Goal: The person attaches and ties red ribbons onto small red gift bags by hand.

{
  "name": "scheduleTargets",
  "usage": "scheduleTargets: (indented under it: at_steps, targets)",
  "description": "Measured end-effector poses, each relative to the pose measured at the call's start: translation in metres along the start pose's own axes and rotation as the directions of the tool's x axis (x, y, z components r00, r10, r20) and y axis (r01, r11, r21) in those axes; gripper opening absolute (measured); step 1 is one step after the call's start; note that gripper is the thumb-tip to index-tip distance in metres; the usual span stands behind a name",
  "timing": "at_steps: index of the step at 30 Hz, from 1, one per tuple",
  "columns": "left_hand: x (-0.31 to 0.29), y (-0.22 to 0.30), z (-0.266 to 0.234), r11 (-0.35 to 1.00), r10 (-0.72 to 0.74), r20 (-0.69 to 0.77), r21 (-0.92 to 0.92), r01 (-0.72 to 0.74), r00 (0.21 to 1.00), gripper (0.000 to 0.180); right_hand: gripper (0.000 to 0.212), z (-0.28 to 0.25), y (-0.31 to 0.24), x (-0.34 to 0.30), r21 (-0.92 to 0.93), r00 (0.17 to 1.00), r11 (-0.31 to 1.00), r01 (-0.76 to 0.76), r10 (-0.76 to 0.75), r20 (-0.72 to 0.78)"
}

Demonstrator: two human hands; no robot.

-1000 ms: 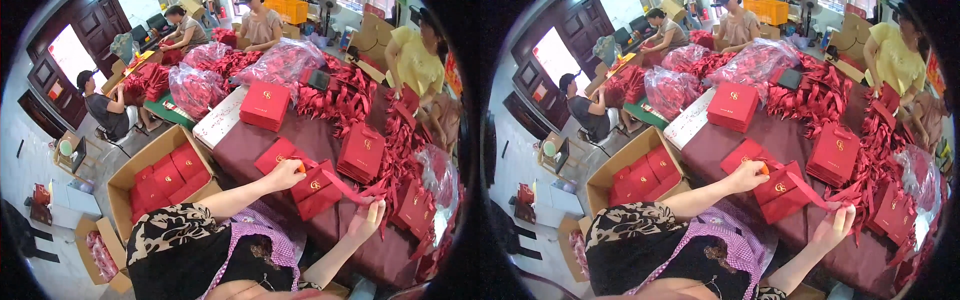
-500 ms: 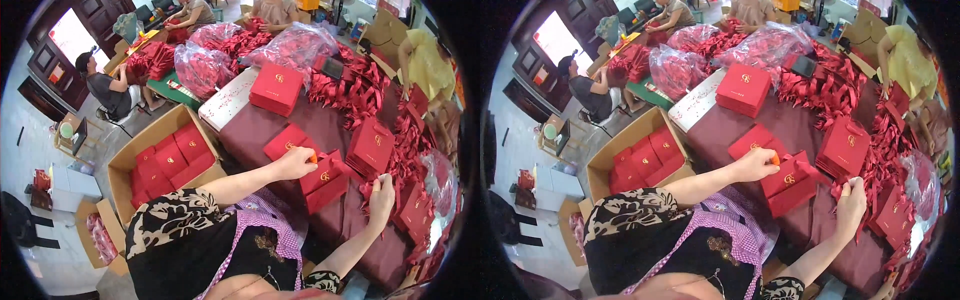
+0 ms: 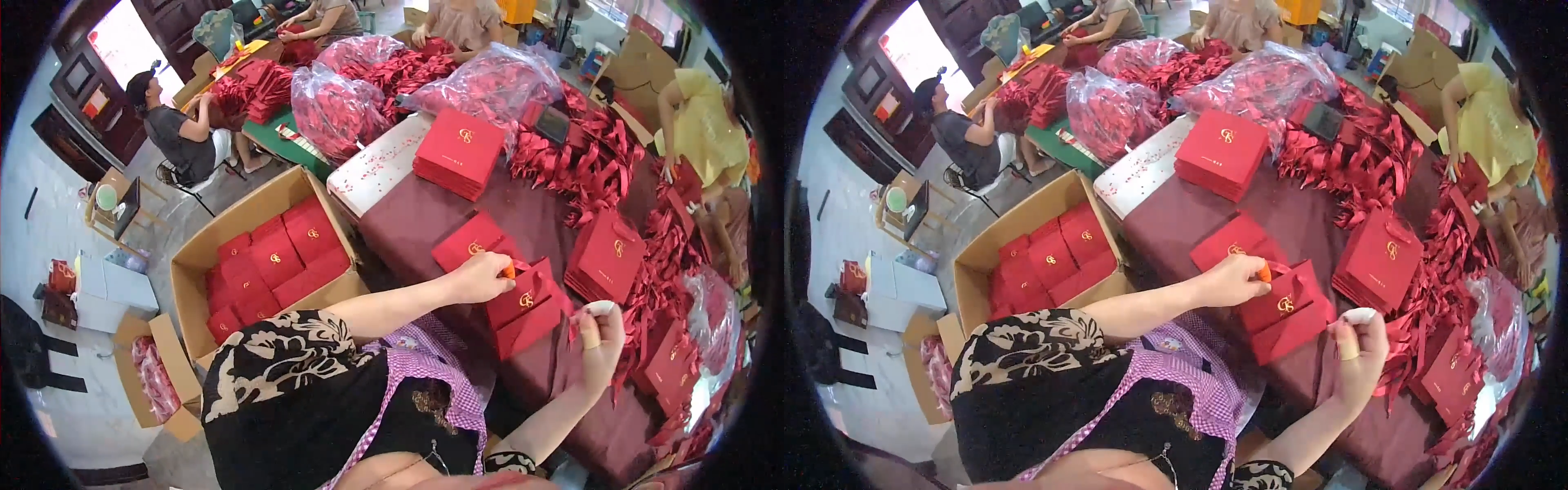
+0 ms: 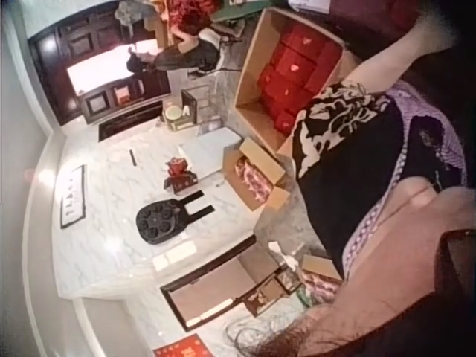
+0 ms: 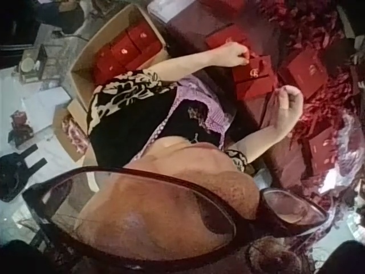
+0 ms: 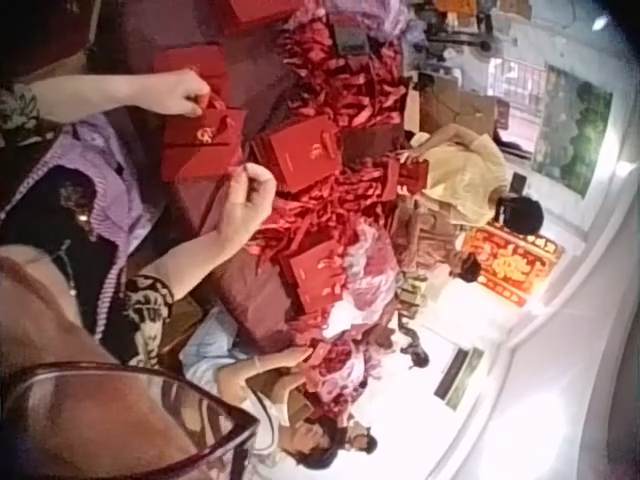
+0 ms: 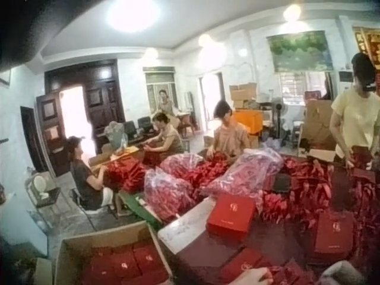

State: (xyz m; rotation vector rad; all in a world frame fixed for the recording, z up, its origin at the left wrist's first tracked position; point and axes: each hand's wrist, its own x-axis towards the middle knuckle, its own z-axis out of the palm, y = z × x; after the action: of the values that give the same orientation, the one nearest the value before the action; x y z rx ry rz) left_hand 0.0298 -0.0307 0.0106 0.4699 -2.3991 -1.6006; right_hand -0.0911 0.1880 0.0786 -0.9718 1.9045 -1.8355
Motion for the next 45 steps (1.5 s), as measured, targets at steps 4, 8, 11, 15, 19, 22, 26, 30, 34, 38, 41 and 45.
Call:
scheduleTargets:
  at_steps: [4, 8, 11, 15, 19, 22, 26, 30, 34, 38, 41, 45]
  targets:
    - [-0.002, -0.005, 0.002, 1.0, 0.01, -0.014, 0.023, -0.009, 1.0, 0.018, 0.012, 0.022, 0.024, -0.004, 0.046, 0.997, 0.997, -0.063, 0.061, 0.047]
    - [0.0, -0.009, 0.004, 0.994, 0.027, -0.015, 0.107, -0.025, 1.0, 0.019, 0.013, 0.044, 0.046, -0.006, -0.19, 0.995, 0.982, 0.014, 0.006, 0.103]
    - [-0.002, -0.012, 0.003, 0.997, 0.018, -0.019, 0.078, -0.016, 1.0, 0.019, 0.014, 0.058, 0.057, -0.006, -0.286, 0.99, 0.958, 0.028, 0.013, 0.14]
    - [-0.002, -0.018, 0.005, 0.993, 0.065, -0.033, 0.101, -0.061, 0.997, 0.019, 0.014, 0.067, 0.063, -0.011, -0.381, 0.987, 0.92, 0.086, -0.028, 0.156]
    - [-0.002, -0.019, 0.007, 0.994, 0.084, -0.036, 0.077, -0.081, 0.996, 0.02, 0.015, 0.067, 0.066, -0.015, -0.41, 0.988, 0.905, 0.114, -0.061, 0.141]
    - [-0.005, -0.017, 0.006, 0.998, 0.054, -0.022, 0.041, -0.053, 0.998, 0.021, 0.015, 0.069, 0.071, -0.016, -0.402, 0.99, 0.91, 0.102, -0.055, 0.127]
    - [-0.003, -0.016, 0.006, 0.999, 0.037, -0.005, 0.035, -0.036, 0.999, 0.022, 0.014, 0.069, 0.075, -0.017, -0.391, 0.992, 0.916, 0.09, -0.047, 0.119]
    - [-0.003, -0.009, 0.001, 0.999, -0.032, 0.024, -0.023, 0.033, 0.999, 0.022, 0.014, 0.069, 0.076, -0.014, -0.372, 0.992, 0.923, 0.103, -0.069, 0.105]
    - [-0.001, -0.014, 0.0, 0.995, 0.101, -0.05, 0.016, -0.1, 0.994, 0.019, 0.014, 0.07, 0.073, -0.013, -0.363, 0.993, 0.927, 0.096, -0.065, 0.096]
    - [-0.004, -0.008, -0.002, 0.997, 0.038, -0.071, -0.069, -0.043, 0.997, 0.019, 0.012, 0.065, 0.076, -0.017, -0.345, 0.995, 0.934, 0.09, -0.069, 0.072]
    - [-0.008, -0.012, 0.0, 0.998, 0.038, -0.067, -0.057, -0.042, 0.997, 0.017, 0.011, 0.064, 0.074, -0.017, -0.344, 0.988, 0.927, 0.15, -0.135, 0.069]
    - [-0.013, -0.009, 0.005, 0.998, 0.038, -0.063, -0.055, -0.042, 0.997, 0.017, 0.011, 0.061, 0.073, -0.023, -0.321, 1.0, 0.947, 0.022, -0.017, 0.021]
